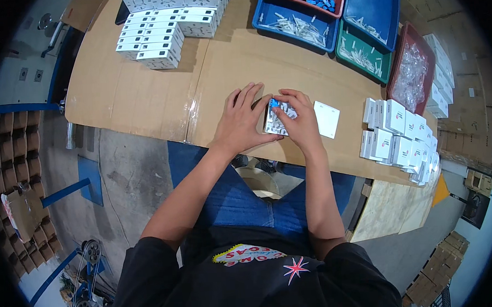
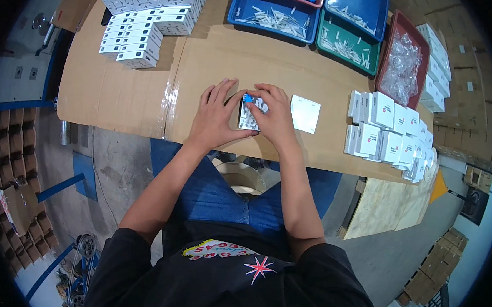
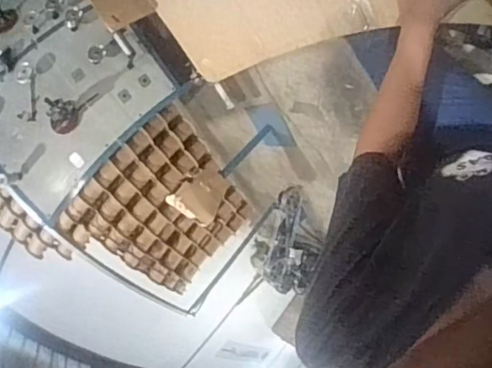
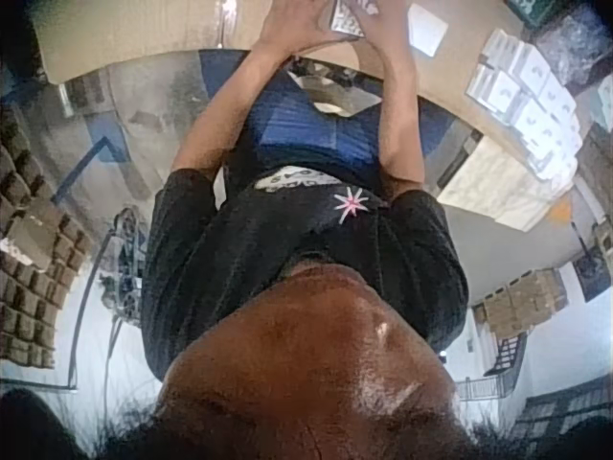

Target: Assembling small white plastic electronic housings by inserting internal components and snapping the casings together.

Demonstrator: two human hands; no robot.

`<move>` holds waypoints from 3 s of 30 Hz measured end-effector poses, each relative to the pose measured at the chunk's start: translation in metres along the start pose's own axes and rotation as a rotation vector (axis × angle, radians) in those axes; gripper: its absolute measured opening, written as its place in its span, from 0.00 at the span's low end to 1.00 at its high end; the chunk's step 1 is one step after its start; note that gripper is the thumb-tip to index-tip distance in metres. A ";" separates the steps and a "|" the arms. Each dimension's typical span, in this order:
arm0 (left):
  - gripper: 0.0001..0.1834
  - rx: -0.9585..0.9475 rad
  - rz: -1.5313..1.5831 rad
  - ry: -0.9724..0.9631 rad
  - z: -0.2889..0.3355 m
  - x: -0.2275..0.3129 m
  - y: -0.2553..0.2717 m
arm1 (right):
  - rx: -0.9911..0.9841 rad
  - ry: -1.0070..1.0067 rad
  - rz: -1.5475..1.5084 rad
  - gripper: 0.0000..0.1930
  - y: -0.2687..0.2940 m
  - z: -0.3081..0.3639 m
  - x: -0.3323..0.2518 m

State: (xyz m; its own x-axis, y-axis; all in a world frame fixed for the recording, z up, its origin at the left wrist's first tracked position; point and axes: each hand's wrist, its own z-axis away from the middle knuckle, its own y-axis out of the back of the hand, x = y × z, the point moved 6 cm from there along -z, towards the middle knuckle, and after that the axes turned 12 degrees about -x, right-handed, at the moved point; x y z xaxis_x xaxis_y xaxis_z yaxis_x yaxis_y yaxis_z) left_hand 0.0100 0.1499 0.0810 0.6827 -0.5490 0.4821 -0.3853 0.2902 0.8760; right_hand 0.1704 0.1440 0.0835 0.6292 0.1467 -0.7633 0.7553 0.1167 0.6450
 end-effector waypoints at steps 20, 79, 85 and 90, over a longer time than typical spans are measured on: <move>0.52 0.013 -0.014 -0.008 0.000 0.001 0.000 | -0.020 -0.023 0.002 0.14 0.000 -0.001 0.002; 0.53 -0.038 0.004 0.021 -0.002 -0.003 -0.002 | -0.120 -0.270 0.244 0.11 0.003 -0.013 -0.011; 0.52 -0.041 -0.009 0.022 -0.002 -0.002 -0.002 | -0.130 -0.266 0.222 0.11 0.003 -0.012 -0.011; 0.53 -0.028 -0.006 0.012 -0.002 -0.002 -0.001 | -0.164 -0.218 0.250 0.12 0.003 -0.013 -0.008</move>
State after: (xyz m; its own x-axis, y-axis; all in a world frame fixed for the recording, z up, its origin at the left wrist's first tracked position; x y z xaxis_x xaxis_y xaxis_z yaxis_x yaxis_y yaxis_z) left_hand 0.0104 0.1520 0.0789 0.6926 -0.5414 0.4767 -0.3638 0.3085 0.8789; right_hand 0.1651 0.1563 0.0916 0.8282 -0.0200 -0.5601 0.5450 0.2621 0.7965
